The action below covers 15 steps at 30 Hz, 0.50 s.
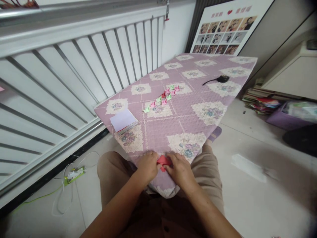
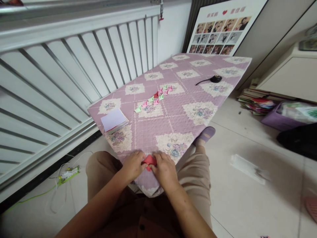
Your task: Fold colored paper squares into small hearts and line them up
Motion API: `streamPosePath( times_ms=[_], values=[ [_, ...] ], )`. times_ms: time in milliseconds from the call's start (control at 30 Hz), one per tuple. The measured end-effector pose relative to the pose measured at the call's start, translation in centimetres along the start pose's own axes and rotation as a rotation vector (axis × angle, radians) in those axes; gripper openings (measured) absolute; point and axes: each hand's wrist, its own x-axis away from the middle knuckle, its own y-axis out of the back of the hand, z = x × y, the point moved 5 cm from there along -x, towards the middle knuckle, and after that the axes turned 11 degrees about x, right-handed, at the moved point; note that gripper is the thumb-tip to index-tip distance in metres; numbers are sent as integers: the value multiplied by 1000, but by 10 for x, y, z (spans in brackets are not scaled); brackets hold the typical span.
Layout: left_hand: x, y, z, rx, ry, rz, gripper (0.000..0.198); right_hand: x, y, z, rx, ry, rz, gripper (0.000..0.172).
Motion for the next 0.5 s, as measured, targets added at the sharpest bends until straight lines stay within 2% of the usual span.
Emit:
streamPosePath(
  times_ms=[233, 367, 500],
  values=[
    [-4, -1, 1, 78, -42, -66, 20, -1, 1, 1, 33, 14, -14, 39],
    [1, -5, 3, 115, -63, -130, 17, -2, 3, 2, 39, 36, 2, 27],
    [2, -5, 4, 121, -43, -120, 25, -2, 5, 3, 17, 19, 1, 16]
  ],
)
